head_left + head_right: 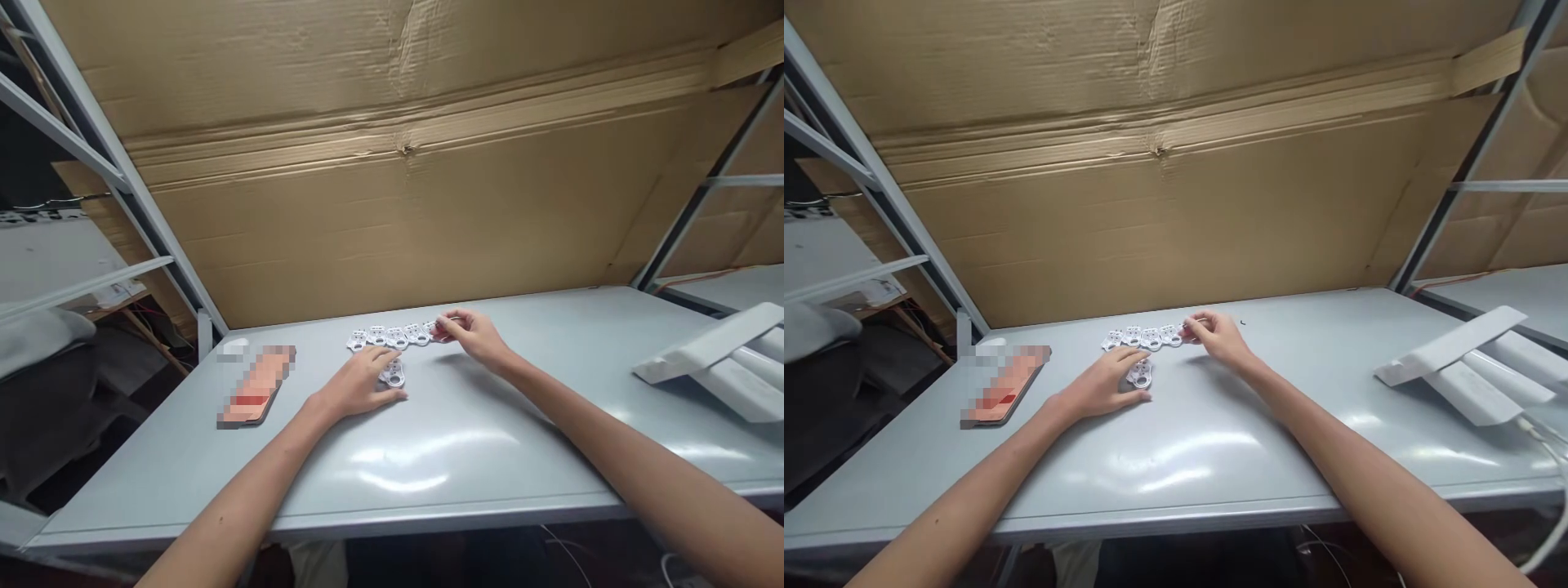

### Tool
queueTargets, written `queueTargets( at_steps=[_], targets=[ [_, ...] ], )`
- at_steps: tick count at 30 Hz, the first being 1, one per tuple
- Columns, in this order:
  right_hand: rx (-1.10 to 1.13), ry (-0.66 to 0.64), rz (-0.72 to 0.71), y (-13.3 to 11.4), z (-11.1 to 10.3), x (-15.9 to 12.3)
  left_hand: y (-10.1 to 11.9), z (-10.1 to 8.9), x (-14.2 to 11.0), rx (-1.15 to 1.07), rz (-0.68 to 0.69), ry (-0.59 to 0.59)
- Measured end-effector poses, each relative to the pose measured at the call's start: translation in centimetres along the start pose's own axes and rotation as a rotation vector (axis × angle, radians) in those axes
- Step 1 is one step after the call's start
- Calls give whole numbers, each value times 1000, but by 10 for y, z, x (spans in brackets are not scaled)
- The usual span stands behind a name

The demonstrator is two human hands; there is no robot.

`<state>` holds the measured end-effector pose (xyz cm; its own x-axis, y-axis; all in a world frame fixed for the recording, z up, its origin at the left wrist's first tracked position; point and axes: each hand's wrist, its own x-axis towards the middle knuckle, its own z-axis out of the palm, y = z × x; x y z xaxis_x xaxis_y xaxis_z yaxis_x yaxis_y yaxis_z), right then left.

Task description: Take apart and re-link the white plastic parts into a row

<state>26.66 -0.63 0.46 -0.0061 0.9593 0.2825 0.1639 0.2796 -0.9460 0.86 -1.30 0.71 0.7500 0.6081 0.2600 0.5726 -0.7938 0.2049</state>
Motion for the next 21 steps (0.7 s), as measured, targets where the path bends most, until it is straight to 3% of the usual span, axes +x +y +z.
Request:
queueTargets(
  at_steps=[5,10,16,21],
  targets=[
    [316,-142,245,6,19,-10,-6,-6,-2,24,46,18],
    [406,-114,382,8,18,-11,-10,-1,-1,24,72,53],
    [438,-118,451,5,16,-9,-11,9,1,65,-1,99],
    [475,-198,450,3,18,-10,-12,2,-2,86,-68,55]
  ],
)
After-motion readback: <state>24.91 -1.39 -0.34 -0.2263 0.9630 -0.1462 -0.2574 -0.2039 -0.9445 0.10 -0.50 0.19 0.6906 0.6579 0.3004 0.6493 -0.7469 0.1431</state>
